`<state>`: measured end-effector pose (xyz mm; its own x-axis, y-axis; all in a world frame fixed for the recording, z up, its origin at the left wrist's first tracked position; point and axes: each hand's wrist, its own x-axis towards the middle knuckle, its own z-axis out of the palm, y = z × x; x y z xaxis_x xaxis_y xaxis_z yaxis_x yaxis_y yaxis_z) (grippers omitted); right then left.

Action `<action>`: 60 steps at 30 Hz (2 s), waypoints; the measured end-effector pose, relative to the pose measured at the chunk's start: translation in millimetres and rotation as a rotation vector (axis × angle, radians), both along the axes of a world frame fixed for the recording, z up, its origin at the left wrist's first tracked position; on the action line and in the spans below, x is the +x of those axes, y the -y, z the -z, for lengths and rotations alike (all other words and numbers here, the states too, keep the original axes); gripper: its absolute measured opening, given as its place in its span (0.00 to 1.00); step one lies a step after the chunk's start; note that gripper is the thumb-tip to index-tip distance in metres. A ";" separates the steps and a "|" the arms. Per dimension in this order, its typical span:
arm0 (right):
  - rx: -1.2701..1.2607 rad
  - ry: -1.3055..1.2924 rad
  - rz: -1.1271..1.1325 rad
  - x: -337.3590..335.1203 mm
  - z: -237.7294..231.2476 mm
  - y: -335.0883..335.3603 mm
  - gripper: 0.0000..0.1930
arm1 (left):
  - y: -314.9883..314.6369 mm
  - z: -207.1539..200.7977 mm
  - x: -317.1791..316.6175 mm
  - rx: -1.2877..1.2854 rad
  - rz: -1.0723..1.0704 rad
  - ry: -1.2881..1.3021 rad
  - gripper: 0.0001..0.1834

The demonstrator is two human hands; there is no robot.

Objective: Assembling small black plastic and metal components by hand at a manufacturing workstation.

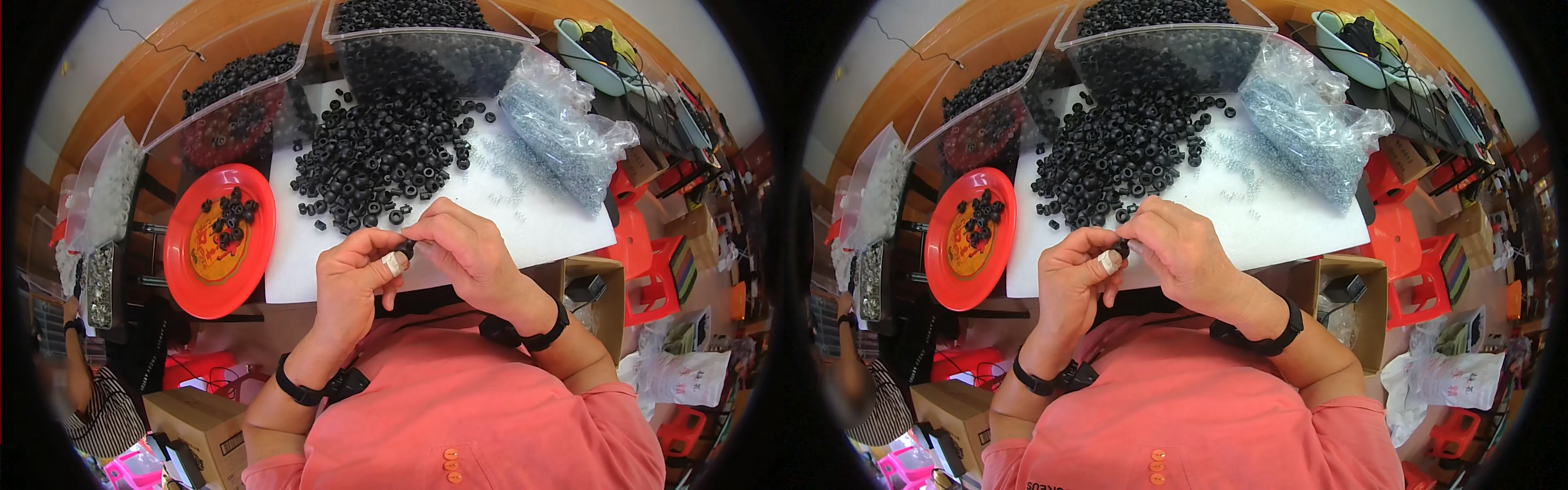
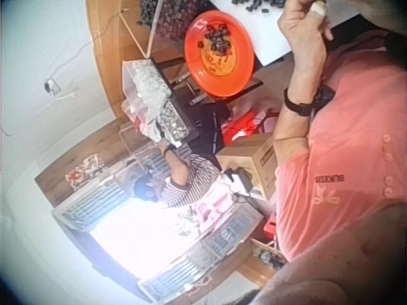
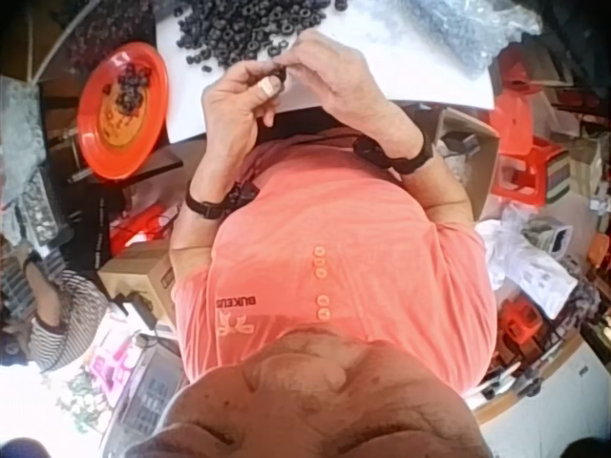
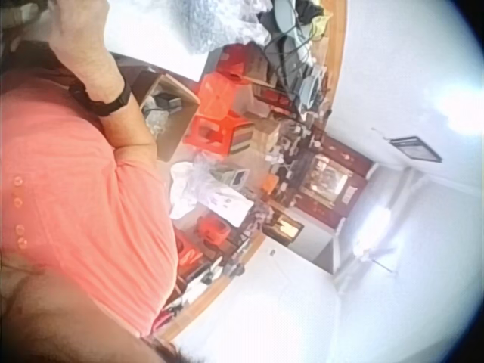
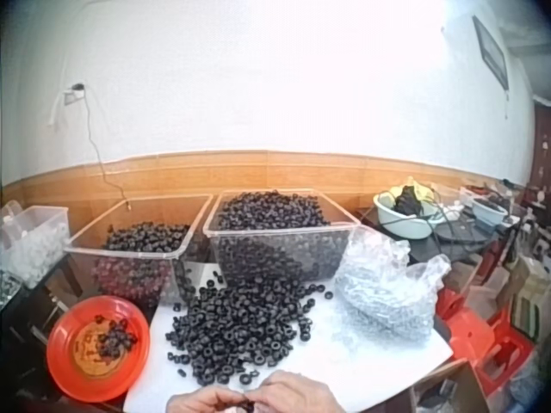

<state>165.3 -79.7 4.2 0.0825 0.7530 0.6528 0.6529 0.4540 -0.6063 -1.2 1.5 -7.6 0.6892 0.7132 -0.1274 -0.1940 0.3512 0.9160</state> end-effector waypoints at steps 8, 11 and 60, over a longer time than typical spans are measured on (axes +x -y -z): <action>0.089 0.269 0.186 -7.3 1.2 1.3 0.13 | 0.4 -0.9 0.3 0.021 0.010 -0.008 0.09; 0.098 0.209 0.195 -8.4 6.5 1.1 0.12 | 0.7 -1.6 1.7 0.036 0.015 -0.011 0.09; 0.144 0.084 0.271 -7.3 21.1 9.3 0.16 | 9.3 -16.7 11.2 -0.077 0.064 -0.046 0.07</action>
